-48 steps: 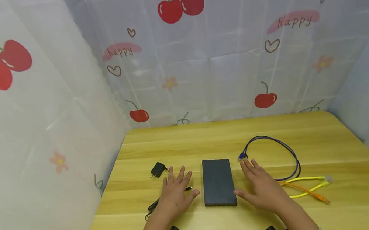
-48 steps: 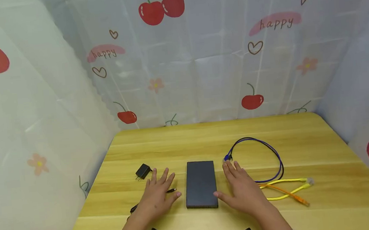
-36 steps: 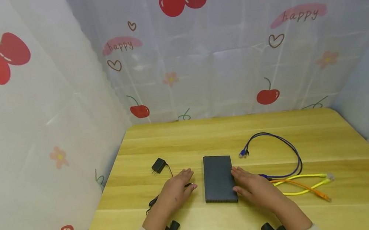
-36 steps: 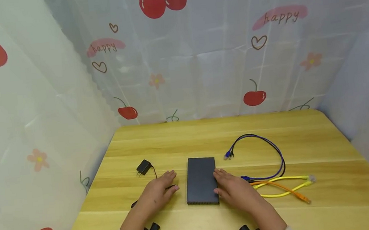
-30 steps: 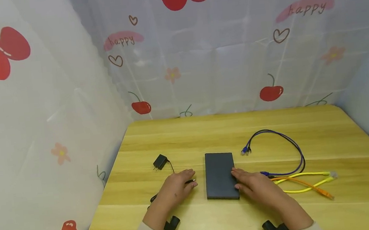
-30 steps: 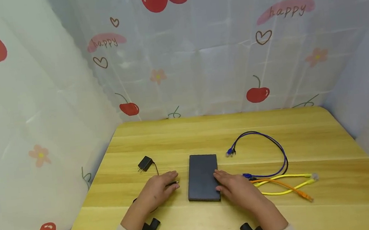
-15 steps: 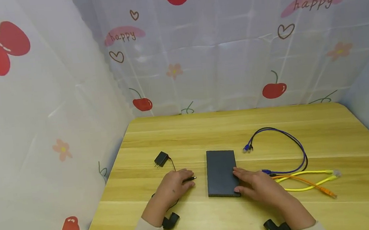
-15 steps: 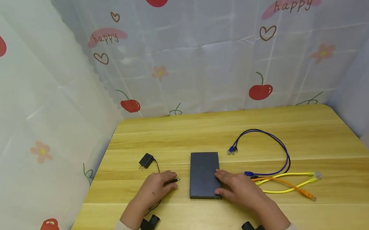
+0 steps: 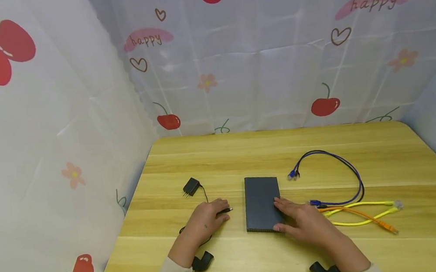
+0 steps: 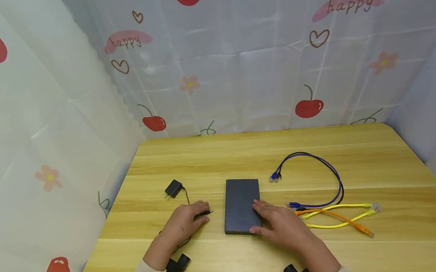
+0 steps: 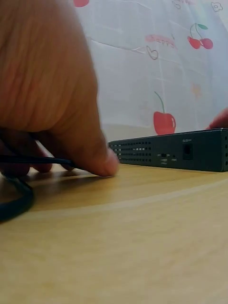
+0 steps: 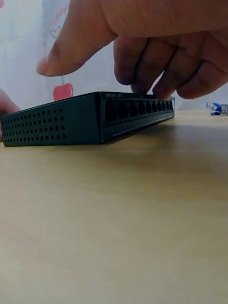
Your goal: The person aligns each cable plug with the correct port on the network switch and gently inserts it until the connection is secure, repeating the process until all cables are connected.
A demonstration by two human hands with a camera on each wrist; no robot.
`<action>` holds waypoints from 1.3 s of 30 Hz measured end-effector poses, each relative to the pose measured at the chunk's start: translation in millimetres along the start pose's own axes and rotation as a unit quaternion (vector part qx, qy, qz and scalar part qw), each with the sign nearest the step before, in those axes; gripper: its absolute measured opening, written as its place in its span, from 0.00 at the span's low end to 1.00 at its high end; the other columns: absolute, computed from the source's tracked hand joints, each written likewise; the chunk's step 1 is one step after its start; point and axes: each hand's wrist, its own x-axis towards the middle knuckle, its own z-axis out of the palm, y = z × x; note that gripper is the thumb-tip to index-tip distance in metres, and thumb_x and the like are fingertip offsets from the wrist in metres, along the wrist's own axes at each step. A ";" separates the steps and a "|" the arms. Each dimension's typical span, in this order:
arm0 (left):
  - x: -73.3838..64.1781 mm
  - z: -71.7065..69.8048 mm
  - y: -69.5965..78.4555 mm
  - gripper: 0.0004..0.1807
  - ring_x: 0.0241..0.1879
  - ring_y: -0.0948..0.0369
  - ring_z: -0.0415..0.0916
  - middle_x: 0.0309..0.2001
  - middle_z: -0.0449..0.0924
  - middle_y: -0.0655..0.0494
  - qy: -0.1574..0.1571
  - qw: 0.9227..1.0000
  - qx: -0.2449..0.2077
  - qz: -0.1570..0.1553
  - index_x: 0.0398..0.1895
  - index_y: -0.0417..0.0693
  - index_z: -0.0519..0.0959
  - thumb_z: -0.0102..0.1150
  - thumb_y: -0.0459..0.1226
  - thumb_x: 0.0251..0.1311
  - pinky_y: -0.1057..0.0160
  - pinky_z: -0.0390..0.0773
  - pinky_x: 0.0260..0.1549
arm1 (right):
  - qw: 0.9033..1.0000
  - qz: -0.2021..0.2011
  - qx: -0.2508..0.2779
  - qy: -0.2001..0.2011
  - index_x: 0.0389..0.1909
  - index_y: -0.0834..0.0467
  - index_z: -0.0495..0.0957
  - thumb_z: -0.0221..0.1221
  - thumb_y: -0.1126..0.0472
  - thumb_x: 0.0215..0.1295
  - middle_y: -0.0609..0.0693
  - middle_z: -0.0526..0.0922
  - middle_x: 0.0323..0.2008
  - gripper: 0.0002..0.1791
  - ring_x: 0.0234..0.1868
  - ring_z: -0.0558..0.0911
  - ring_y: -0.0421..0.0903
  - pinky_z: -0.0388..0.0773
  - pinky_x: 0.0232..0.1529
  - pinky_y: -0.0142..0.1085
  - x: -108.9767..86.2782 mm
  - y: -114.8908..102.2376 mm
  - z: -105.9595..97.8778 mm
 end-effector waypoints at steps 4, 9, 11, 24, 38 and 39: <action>0.8 0.5 0.8 0.20 0.65 0.57 0.73 0.62 0.79 0.55 0.007 1.000 0.002 -0.010 0.58 0.50 0.83 0.64 0.45 0.64 0.50 0.73 0.61 | 1.000 -0.005 -0.015 0.009 0.69 0.56 0.72 0.56 0.29 0.61 0.49 0.71 0.70 0.44 0.68 0.73 0.53 0.74 0.57 0.58 -0.1 -0.9 3.7; 1.6 0.6 1.9 0.16 0.65 0.57 0.73 0.61 0.80 0.55 0.017 1.000 0.011 -0.007 0.53 0.52 0.86 0.63 0.44 0.64 0.49 0.74 0.60 | 1.000 -0.007 -0.016 0.015 0.70 0.56 0.72 0.59 0.29 0.59 0.49 0.70 0.71 0.46 0.70 0.70 0.51 0.74 0.58 0.55 -0.5 -1.3 6.5; 1.8 0.4 2.6 0.14 0.65 0.57 0.73 0.60 0.80 0.54 0.020 1.000 0.007 -0.005 0.50 0.52 0.87 0.63 0.43 0.65 0.50 0.74 0.60 | 1.000 -0.006 -0.014 0.017 0.70 0.56 0.71 0.58 0.30 0.60 0.49 0.70 0.71 0.45 0.70 0.70 0.51 0.74 0.58 0.56 -1.2 -0.8 6.4; -0.9 -1.3 4.6 0.11 0.44 0.62 0.85 0.44 0.88 0.59 0.054 0.998 -0.024 -0.007 0.47 0.52 0.88 0.62 0.42 0.66 0.63 0.82 0.42 | 0.997 -0.006 0.021 0.068 0.63 0.57 0.78 0.62 0.48 0.68 0.52 0.81 0.59 0.27 0.57 0.83 0.51 0.79 0.53 0.49 -13.7 10.3 -0.7; 3.1 3.2 8.1 0.11 0.45 0.64 0.85 0.44 0.88 0.60 0.039 0.997 -0.051 0.031 0.47 0.53 0.88 0.63 0.42 0.66 0.64 0.82 0.44 | 0.998 0.021 0.047 0.020 0.67 0.57 0.74 0.65 0.34 0.56 0.54 0.81 0.60 0.44 0.58 0.81 0.53 0.79 0.54 0.48 -18.5 10.8 5.8; 4.0 3.2 8.5 0.11 0.45 0.64 0.85 0.43 0.88 0.61 0.035 0.998 -0.050 0.034 0.47 0.54 0.88 0.63 0.43 0.66 0.64 0.82 0.44 | 0.998 0.022 0.046 0.021 0.68 0.58 0.74 0.66 0.34 0.55 0.55 0.80 0.61 0.44 0.58 0.81 0.54 0.79 0.54 0.48 -18.2 10.6 6.3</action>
